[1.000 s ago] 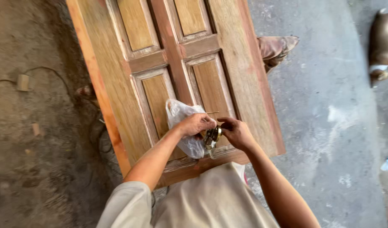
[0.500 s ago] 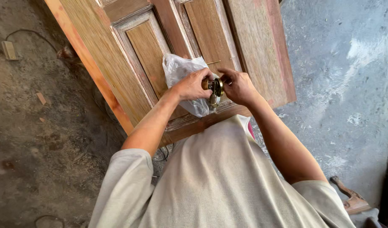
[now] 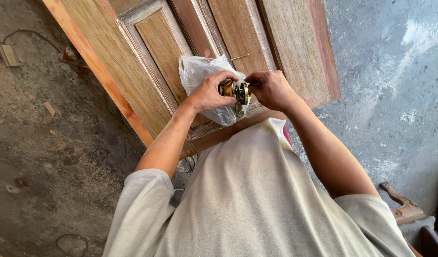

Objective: The person sits with a wooden door panel on the ground and takes apart a brass door lock set on their lap, separating the latch body, cylinder, knob and rose components by hand and laying the parts on a plastic bag on the door. They continue pulling apart and rehandling the lock pieces throughout the clip.

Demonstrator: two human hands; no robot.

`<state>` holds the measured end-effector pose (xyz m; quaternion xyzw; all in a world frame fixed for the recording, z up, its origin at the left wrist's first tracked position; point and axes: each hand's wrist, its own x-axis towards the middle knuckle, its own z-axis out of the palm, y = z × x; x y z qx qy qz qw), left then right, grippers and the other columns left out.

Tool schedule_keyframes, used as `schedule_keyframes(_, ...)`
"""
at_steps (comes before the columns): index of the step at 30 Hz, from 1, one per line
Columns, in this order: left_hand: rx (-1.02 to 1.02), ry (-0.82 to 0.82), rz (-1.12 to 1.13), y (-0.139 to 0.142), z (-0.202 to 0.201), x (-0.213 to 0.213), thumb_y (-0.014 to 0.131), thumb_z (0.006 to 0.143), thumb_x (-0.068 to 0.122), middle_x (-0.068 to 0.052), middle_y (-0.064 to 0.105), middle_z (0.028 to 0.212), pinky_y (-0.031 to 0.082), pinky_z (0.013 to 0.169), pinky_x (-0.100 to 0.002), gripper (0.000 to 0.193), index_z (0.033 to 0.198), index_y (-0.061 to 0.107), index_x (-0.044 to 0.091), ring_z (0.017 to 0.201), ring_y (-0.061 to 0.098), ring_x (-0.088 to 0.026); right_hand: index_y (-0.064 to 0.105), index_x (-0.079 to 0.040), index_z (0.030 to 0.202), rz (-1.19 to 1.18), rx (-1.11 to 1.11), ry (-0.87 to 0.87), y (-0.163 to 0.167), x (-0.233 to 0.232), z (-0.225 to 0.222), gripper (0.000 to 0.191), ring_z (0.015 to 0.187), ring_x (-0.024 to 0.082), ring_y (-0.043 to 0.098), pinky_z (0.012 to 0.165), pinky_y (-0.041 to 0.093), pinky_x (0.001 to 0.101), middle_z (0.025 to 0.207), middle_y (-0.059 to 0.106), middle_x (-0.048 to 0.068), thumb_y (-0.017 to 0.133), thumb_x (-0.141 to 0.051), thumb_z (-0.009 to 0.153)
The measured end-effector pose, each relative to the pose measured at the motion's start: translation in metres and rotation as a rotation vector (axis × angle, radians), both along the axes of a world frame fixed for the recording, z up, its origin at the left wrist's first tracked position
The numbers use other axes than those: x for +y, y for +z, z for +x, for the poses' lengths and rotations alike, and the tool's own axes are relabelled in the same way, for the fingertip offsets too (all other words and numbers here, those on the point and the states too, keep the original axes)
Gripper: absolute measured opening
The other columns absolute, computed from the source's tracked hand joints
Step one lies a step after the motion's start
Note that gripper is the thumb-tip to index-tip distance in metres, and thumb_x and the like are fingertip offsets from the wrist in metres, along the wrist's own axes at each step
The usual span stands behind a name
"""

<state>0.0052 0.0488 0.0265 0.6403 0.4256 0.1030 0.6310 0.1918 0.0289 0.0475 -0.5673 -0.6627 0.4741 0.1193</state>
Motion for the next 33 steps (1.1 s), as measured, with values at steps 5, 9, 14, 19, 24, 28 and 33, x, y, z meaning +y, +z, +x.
schedule_keyframes(5,-0.002,0.009,-0.001,-0.002,-0.002,-0.006,0.087,0.073,0.018,-0.003,0.070,0.114,0.055,0.096,-0.034,0.056,0.124,0.063,0.013,0.107,0.067,-0.017,0.072,-0.004,0.120,-0.146,-0.036,-0.094,0.002,-0.001,-0.003,0.038,0.077,0.030,0.074,0.075,0.059,0.0400,0.083,0.074,0.018,0.063,-0.004,0.083)
schedule_keyframes(9,-0.035,0.036,-0.040,-0.004,-0.004,-0.011,0.081,0.075,0.013,-0.003,0.069,0.112,0.056,0.093,-0.033,0.052,0.124,0.062,0.011,0.101,0.067,-0.016,0.069,0.000,0.122,0.037,0.025,-0.015,0.002,-0.005,-0.002,0.035,0.088,0.028,0.075,0.079,0.060,0.0379,0.096,0.075,0.018,0.069,-0.008,0.087)
schedule_keyframes(14,-0.001,0.058,-0.087,-0.005,-0.003,-0.013,0.077,0.076,0.012,-0.002,0.070,0.110,0.058,0.095,-0.033,0.052,0.125,0.061,0.014,0.101,0.069,-0.015,0.072,-0.006,0.122,-0.015,-0.103,0.024,0.003,-0.009,-0.005,0.032,0.088,0.026,0.077,0.082,0.061,0.0368,0.097,0.078,0.015,0.067,-0.009,0.090)
schedule_keyframes(19,0.006,0.052,-0.103,-0.002,-0.002,-0.012,0.076,0.075,0.012,-0.002,0.070,0.113,0.058,0.097,-0.034,0.053,0.125,0.060,0.015,0.104,0.069,-0.015,0.069,-0.002,0.122,0.046,0.037,-0.045,0.003,-0.009,-0.006,0.038,0.086,0.026,0.076,0.079,0.061,0.0369,0.095,0.076,0.014,0.067,-0.003,0.083)
schedule_keyframes(24,-0.002,0.053,-0.106,0.000,-0.001,-0.015,0.075,0.074,0.012,-0.004,0.070,0.110,0.058,0.096,-0.034,0.050,0.123,0.062,0.014,0.102,0.070,-0.017,0.070,-0.003,0.121,0.051,-0.036,0.009,0.004,-0.011,-0.005,0.032,0.085,0.025,0.075,0.079,0.060,0.0371,0.093,0.075,0.013,0.071,-0.007,0.089)
schedule_keyframes(28,-0.057,0.070,-0.041,-0.001,-0.003,-0.014,0.074,0.075,0.013,-0.004,0.071,0.113,0.056,0.097,-0.035,0.050,0.123,0.061,0.013,0.105,0.069,-0.017,0.071,-0.004,0.122,0.022,-0.033,-0.027,0.005,-0.008,-0.005,0.034,0.083,0.027,0.075,0.078,0.060,0.0382,0.093,0.074,0.014,0.069,-0.006,0.088)
schedule_keyframes(33,-0.105,0.076,0.047,0.001,-0.007,-0.010,0.077,0.077,0.014,-0.007,0.069,0.121,0.053,0.102,-0.037,0.051,0.126,0.063,0.009,0.114,0.066,-0.020,0.065,-0.004,0.132,0.146,-0.022,0.038,0.006,-0.006,-0.003,0.052,0.102,0.034,0.071,0.089,0.058,0.0398,0.121,0.068,0.021,0.074,-0.008,0.082)
